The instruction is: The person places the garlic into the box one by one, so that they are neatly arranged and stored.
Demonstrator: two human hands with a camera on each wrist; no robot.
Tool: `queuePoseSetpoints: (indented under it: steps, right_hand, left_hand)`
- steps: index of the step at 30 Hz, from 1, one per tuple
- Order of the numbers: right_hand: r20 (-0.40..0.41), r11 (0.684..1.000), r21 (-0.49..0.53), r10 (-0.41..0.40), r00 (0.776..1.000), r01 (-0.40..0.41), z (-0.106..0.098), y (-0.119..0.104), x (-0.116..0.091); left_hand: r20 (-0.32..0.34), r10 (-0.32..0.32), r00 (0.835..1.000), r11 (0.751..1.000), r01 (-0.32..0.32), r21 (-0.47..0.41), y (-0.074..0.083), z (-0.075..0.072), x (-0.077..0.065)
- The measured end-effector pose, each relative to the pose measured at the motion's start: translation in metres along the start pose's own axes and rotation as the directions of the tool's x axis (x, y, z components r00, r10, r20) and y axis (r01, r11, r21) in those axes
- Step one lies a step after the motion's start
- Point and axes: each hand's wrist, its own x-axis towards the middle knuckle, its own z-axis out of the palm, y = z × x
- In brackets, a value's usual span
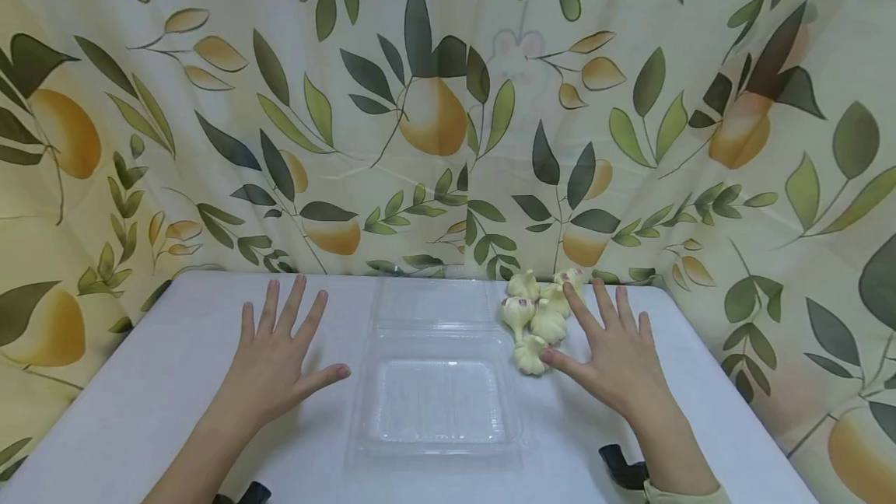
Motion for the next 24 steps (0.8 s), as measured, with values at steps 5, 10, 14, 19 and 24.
queuePoseSetpoints:
  steps: [5,10,14,19,24]
  right_hand:
    - [-0.005,1.0,0.012,-0.001,1.0,0.002,-0.003,-0.001,0.0]
    - [-0.019,0.999,0.036,-0.002,1.0,0.003,-0.002,0.0,-0.001]
    - [0.005,0.996,0.092,0.009,1.0,-0.01,-0.002,0.004,-0.002]
    - [0.055,0.968,0.247,0.037,0.998,-0.049,-0.005,0.013,-0.001]
    - [0.067,0.915,0.399,0.041,0.997,-0.064,0.001,0.018,0.004]
  left_hand:
    - [-0.013,0.006,1.0,1.0,-0.006,-0.002,-0.001,-0.001,0.0]
    - [0.004,-0.002,1.0,1.0,0.002,-0.02,0.0,-0.002,-0.002]
    - [0.036,-0.01,0.999,0.997,0.013,-0.081,0.004,-0.003,-0.003]
    - [0.081,0.003,0.997,0.923,0.029,-0.384,0.016,-0.004,-0.004]
    - [0.163,-0.025,0.986,0.71,0.133,-0.692,0.022,0.003,-0.005]
